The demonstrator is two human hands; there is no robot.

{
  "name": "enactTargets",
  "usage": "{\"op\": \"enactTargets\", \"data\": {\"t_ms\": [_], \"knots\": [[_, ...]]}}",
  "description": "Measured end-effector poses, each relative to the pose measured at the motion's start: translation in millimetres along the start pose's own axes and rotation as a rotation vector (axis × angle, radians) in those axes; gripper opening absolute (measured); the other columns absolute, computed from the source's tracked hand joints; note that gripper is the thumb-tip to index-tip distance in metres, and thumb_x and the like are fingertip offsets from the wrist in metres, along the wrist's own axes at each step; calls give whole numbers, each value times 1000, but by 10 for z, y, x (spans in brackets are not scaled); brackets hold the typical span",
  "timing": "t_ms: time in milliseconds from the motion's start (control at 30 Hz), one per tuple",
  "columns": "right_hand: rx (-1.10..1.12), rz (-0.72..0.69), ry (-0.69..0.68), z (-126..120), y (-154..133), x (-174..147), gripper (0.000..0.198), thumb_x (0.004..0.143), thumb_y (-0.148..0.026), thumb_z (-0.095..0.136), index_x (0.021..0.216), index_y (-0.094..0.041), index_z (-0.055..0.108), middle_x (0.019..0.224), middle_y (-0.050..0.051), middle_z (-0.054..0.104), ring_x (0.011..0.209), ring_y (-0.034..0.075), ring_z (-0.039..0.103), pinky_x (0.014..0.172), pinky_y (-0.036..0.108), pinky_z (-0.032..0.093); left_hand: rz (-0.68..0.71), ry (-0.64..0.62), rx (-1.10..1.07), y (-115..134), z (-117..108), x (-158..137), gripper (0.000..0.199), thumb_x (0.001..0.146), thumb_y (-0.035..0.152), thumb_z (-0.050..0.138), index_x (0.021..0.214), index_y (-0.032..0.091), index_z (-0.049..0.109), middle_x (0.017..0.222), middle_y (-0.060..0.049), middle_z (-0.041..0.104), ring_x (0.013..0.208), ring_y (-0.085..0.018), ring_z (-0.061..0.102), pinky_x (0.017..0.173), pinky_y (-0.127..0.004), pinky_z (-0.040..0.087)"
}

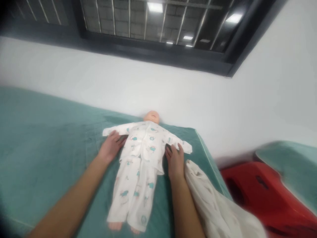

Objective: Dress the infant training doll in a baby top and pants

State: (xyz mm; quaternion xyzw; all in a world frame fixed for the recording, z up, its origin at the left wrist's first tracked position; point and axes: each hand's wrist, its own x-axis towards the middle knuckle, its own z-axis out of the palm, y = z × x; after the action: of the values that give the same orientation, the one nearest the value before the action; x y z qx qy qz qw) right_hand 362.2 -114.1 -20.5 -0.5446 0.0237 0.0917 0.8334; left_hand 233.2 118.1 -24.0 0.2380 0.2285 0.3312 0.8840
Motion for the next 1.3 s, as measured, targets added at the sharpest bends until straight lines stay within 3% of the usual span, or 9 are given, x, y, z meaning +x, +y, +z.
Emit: {"op": "enactTargets", "data": {"t_ms": [200, 300, 500, 667, 800, 933, 1067, 1200, 1300], "knots": [[135, 2, -5, -71, 5, 73, 35, 70, -26, 75, 100, -26, 57, 105, -1, 67, 101, 15, 68, 99, 36, 54, 11, 50, -57, 56, 30, 16, 24, 80, 9, 66, 97, 22, 55, 116, -5, 66, 116, -20, 60, 111, -45, 43], [129, -23, 45, -41, -16, -7, 38, 66, -24, 77, 99, -25, 58, 103, -2, 66, 106, 15, 65, 101, 36, 53, 27, 37, -60, 56, 21, 6, 16, 82, 8, 62, 91, 20, 57, 115, -5, 65, 119, -20, 58, 113, -46, 40], [60, -54, 106, 24, -69, -163, 47, 62, -24, 77, 105, -25, 59, 112, 0, 63, 118, 18, 59, 106, 38, 49, 86, 45, -33, 58, -27, -14, 18, 83, 9, 62, 96, 21, 58, 111, -4, 64, 116, -19, 59, 109, -46, 45], [24, 9, 103, 9, -77, -154, 43, 60, -25, 73, 99, -25, 54, 94, 0, 65, 101, 20, 66, 98, 37, 55, 83, 56, 18, 67, -2, -76, 14, 81, 9, 59, 90, 19, 56, 100, -5, 65, 101, -17, 65, 100, -40, 51], [-257, 23, 51, -64, -56, -219, 56, 63, -33, 71, 115, -26, 51, 102, 2, 63, 91, 21, 66, 86, 39, 58, 142, 58, 310, 28, 12, -199, 18, 78, 13, 65, 94, 19, 61, 100, -7, 66, 93, -20, 67, 91, -39, 54], [-681, -217, 27, 29, -136, -261, 56, 70, -40, 65, 122, -22, 55, 113, 8, 62, 93, 24, 63, 87, 42, 52, 329, 58, 785, 10, 209, -224, 12, 78, 20, 66, 90, 19, 69, 101, -7, 69, 95, -22, 65, 96, -41, 50], [-741, -521, -53, 442, -321, -76, 41, 80, -40, 56, 116, -21, 61, 120, 9, 61, 101, 23, 60, 90, 39, 48, 502, -158, 976, 18, 707, -30, 18, 82, 20, 61, 95, 21, 73, 105, -7, 71, 100, -24, 64, 101, -40, 46], [-784, -502, -254, 829, -354, 211, 35, 81, -42, 55, 107, -21, 65, 119, 9, 64, 112, 25, 57, 100, 42, 43, 527, -416, 1140, -62, 1130, 223, 17, 82, 17, 58, 87, 21, 75, 103, -8, 74, 104, -26, 64, 104, -40, 44], [-835, -521, -357, 888, -256, 317, 36, 84, -44, 54, 110, -22, 64, 123, 8, 62, 119, 24, 53, 108, 44, 36, 593, -574, 1291, -175, 1182, 334, 24, 87, 17, 50, 86, 20, 74, 102, -8, 73, 103, -26, 63, 103, -40, 44]]}}
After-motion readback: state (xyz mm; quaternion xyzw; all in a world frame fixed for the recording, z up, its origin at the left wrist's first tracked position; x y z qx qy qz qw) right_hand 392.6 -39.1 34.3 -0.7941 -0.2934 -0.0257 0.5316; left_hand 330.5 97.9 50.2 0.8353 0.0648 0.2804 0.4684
